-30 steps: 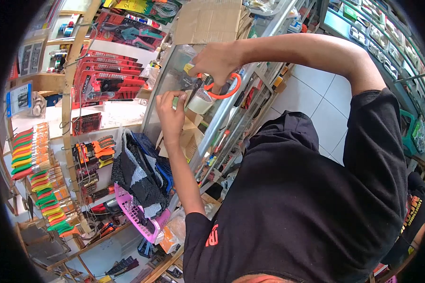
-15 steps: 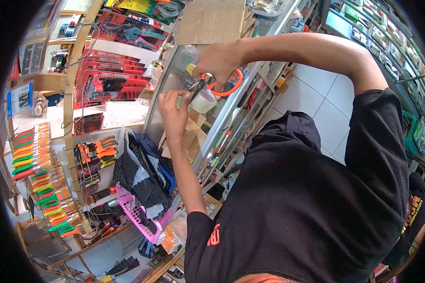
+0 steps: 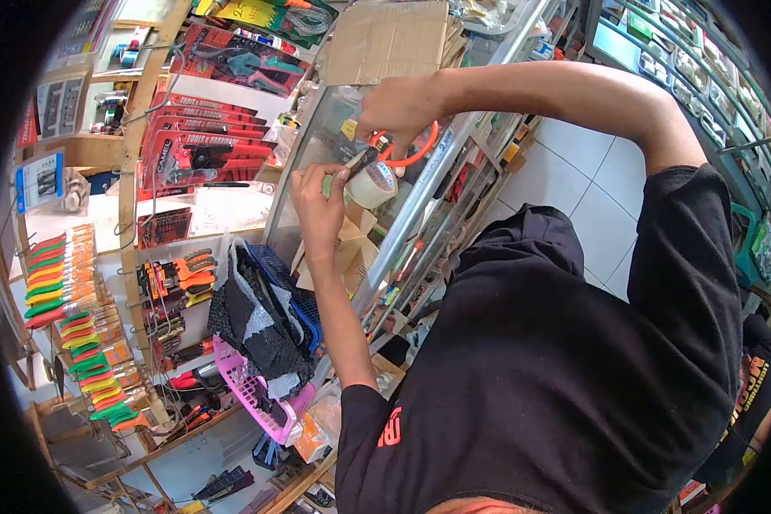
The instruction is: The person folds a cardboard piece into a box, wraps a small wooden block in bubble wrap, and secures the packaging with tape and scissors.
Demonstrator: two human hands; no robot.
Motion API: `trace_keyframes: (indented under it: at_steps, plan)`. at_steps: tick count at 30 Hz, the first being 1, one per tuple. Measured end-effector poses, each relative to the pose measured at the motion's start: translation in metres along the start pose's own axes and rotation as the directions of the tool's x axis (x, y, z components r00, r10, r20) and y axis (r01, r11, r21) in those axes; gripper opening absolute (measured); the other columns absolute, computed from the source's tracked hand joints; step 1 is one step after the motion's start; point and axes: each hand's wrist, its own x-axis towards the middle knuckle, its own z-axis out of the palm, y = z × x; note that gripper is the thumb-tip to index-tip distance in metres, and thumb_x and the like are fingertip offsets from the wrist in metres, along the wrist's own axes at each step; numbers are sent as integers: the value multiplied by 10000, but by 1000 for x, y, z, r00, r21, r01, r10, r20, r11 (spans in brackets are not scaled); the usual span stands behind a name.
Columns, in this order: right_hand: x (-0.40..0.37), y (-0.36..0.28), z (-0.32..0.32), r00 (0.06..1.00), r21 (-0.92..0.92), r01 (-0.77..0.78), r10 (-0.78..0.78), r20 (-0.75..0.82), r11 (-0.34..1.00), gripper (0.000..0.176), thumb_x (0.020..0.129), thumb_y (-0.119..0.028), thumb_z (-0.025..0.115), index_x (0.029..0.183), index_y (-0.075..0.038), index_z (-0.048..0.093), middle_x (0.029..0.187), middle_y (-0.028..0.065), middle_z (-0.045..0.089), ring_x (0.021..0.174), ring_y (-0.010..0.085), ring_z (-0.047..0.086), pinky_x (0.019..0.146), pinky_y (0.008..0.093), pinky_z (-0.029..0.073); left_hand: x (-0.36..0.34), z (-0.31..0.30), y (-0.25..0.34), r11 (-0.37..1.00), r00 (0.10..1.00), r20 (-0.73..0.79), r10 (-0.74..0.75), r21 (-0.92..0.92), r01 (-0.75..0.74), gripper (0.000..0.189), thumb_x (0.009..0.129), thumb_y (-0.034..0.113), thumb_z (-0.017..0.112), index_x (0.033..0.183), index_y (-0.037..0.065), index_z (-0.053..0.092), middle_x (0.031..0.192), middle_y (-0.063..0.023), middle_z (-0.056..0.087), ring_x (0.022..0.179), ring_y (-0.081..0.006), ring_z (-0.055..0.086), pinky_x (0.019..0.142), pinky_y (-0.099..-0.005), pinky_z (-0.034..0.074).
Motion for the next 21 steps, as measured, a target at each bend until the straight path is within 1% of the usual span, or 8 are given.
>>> trace_keyframes:
  at_steps: [6,9,12,15,17,18,19,21]
  plan:
    - [1,-4,-2,1000,-75,-10,9,-16,997,691,640,-583,898,1064,-59,745,810,156,731,876,395,738,742,522,569,-1,1,0,1000,1000,-12,-12,-18,12,162,920,200,785,943,46,743,965,-84,722,996,-326,591,943,-434,454]
    - [1,-5,-6,1000,-90,-5,6,12,996,721,630,-616,893,1077,-68,750,813,157,731,883,399,737,751,525,572,-2,3,0,999,998,-37,-43,-15,43,164,952,212,771,967,51,745,970,-88,717,991,-299,603,926,-428,463]
    - [3,-5,-7,1000,-124,-15,18,25,992,728,623,-632,886,1067,-71,750,819,153,732,895,398,735,758,528,572,-4,8,-6,937,950,-111,-292,-232,261,162,990,207,754,1016,48,737,984,-64,720,989,-231,613,892,-398,477]
    - [4,-1,-2,1000,-144,-14,14,-1,989,702,634,-618,885,1047,-68,743,833,160,732,909,410,725,772,534,570,-4,6,-10,665,850,-88,-520,-666,338,195,1022,227,724,1100,47,721,1034,-26,721,991,-174,620,864,-364,484]
    - [2,0,-2,1000,-105,-22,20,-23,994,650,642,-575,902,1017,-66,753,865,155,748,935,405,732,782,535,572,-6,5,-7,384,809,-29,-587,-889,248,269,1046,274,678,1187,47,701,1112,-18,712,1037,-167,619,883,-353,490]
    - [1,-1,-3,999,-85,-26,23,-33,996,623,646,-554,910,1002,-66,759,880,152,756,948,403,735,787,536,573,-9,4,-6,223,792,11,-610,-957,185,307,1058,298,655,1231,47,691,1151,-14,707,1060,-163,618,893,-347,493]
    - [1,1,-3,999,-98,-41,37,-38,994,629,644,-558,910,1006,-67,758,885,151,756,950,403,736,788,536,575,-13,1,-3,45,804,97,-586,-987,152,401,1055,324,588,1350,61,654,1286,-49,663,1155,-191,600,940,-381,502]
    - [1,5,0,996,-119,-74,68,-48,990,640,642,-567,909,1013,-69,757,895,150,756,953,404,737,788,535,577,-22,-6,10,-189,837,183,-516,-977,97,451,1038,311,570,1409,61,622,1327,-63,638,1192,-209,584,968,-406,501]
